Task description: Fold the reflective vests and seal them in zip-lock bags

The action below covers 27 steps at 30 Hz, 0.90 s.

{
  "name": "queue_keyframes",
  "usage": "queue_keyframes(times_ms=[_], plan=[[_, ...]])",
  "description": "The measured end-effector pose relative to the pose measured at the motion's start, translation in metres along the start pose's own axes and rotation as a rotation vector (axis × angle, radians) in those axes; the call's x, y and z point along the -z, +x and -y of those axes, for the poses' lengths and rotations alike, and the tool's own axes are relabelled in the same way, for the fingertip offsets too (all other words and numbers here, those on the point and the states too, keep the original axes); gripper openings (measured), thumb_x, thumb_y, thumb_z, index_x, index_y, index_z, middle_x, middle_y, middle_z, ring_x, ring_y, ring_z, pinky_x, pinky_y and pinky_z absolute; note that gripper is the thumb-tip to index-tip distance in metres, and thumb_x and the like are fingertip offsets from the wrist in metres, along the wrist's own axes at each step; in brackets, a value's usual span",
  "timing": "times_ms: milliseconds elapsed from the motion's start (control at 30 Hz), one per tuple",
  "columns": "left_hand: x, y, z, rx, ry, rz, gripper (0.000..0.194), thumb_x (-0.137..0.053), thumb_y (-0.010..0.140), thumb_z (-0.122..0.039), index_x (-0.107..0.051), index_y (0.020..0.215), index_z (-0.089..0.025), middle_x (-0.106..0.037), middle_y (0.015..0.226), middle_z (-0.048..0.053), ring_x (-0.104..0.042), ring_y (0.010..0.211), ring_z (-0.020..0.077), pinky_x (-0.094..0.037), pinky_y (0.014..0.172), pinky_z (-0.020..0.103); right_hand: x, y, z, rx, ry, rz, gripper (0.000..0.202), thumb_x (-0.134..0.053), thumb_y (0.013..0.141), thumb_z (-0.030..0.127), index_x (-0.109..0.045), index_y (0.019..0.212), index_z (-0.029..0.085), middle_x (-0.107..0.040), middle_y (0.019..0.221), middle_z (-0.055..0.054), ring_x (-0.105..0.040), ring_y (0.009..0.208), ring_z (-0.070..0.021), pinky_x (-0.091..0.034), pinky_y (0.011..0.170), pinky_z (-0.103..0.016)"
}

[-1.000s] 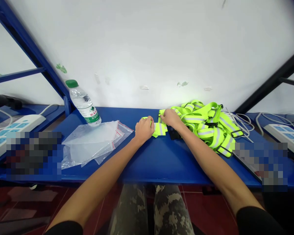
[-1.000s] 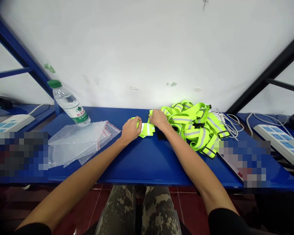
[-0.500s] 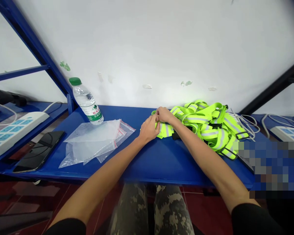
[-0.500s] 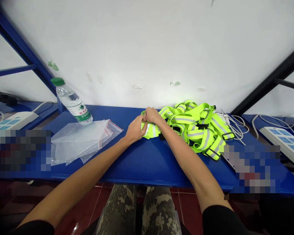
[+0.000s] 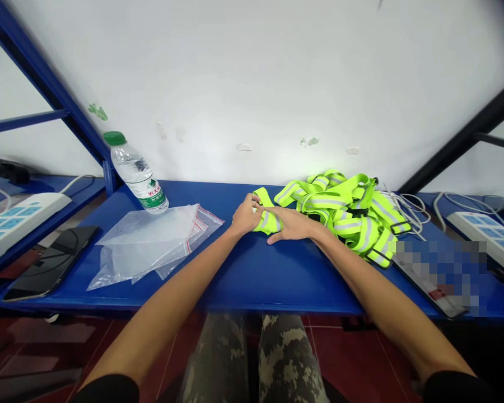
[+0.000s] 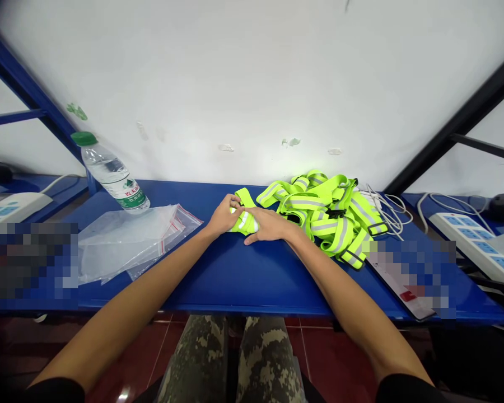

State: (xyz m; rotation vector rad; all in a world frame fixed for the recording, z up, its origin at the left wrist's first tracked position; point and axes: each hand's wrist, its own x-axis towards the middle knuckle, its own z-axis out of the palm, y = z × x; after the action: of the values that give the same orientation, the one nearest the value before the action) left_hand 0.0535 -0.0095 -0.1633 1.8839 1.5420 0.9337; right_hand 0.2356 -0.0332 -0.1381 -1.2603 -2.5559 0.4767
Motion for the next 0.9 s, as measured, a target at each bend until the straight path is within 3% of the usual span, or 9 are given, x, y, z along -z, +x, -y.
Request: queue_keyframes(times_ms=[100,200,367,467,600,800,900], plan=[[-0.001,0.001,0.003,0.021,-0.063,-0.069,0.021,-0.061,0.083,-0.023,-0.051,0.102,-0.023,-0.068,0.094,-0.001,-0.065,0.093,0.0155,-0.049,0.087,0.031,-0.006,0.001,0.002,-0.030,-0.055,-0.048,0.084,-0.077,0.071,0.051,-0.047,0.141,0.015,-0.062,0.129,-0.016,-0.060,0.115,-0.0313,-0.045,0.093,-0.037],[0.003,-0.006,-0.001,-0.072,-0.074,-0.178,0.021,-0.064,0.081,-0.024,-0.052,0.099,-0.021,-0.067,0.092,0.001,-0.065,0.090,0.0147,-0.049,0.088,0.029,-0.005,0.002,0.005,-0.011,-0.089,-0.069,0.066,-0.071,0.078,0.046,-0.054,0.134,0.015,-0.065,0.121,-0.014,-0.063,0.107,-0.0298,-0.046,0.089,-0.036],[0.016,-0.024,-0.010,-0.262,0.058,-0.206,0.019,-0.055,0.089,-0.033,-0.055,0.104,-0.020,-0.067,0.089,0.002,-0.065,0.088,0.0148,-0.048,0.089,0.028,-0.002,0.002,0.000,0.064,-0.059,-0.156,0.028,-0.060,0.086,0.038,-0.070,0.100,0.015,-0.061,0.118,-0.012,-0.062,0.097,-0.0219,-0.046,0.087,-0.032],[0.017,-0.028,-0.012,-0.315,0.260,-0.168,0.020,-0.045,0.095,-0.034,-0.059,0.097,-0.020,-0.066,0.096,0.005,-0.063,0.093,0.0171,-0.046,0.089,0.029,-0.003,0.004,-0.006,0.089,0.032,-0.195,0.033,-0.054,0.091,0.044,-0.071,0.088,0.016,-0.063,0.098,-0.008,-0.061,0.088,-0.0185,-0.045,0.083,-0.030],[0.012,-0.021,-0.013,-0.249,0.426,-0.169,0.036,-0.029,0.101,-0.037,-0.061,0.094,-0.020,-0.067,0.096,0.008,-0.063,0.092,0.0195,-0.044,0.082,0.030,-0.005,0.007,-0.008,0.039,0.091,-0.267,0.044,-0.048,0.094,0.053,-0.068,0.083,0.016,-0.064,0.081,-0.005,-0.058,0.076,-0.0173,-0.040,0.074,-0.027],[0.012,-0.002,-0.016,-0.106,0.368,-0.156,0.050,-0.025,0.101,-0.051,-0.065,0.093,-0.022,-0.072,0.092,0.007,-0.067,0.091,0.0217,-0.042,0.077,0.029,-0.013,0.015,-0.007,-0.118,0.158,-0.376,0.045,-0.041,0.095,0.058,-0.061,0.101,0.018,-0.064,0.079,-0.002,-0.056,0.069,-0.0170,-0.039,0.068,-0.026],[0.012,0.000,-0.014,-0.098,0.287,-0.149,0.050,-0.027,0.100,-0.055,-0.067,0.097,-0.024,-0.073,0.094,0.005,-0.067,0.094,0.0211,-0.043,0.080,0.029,-0.016,0.016,-0.008,-0.151,0.181,-0.384,0.041,-0.041,0.095,0.058,-0.059,0.096,0.020,-0.058,0.070,0.002,-0.053,0.064,-0.0156,-0.037,0.063,-0.025]])
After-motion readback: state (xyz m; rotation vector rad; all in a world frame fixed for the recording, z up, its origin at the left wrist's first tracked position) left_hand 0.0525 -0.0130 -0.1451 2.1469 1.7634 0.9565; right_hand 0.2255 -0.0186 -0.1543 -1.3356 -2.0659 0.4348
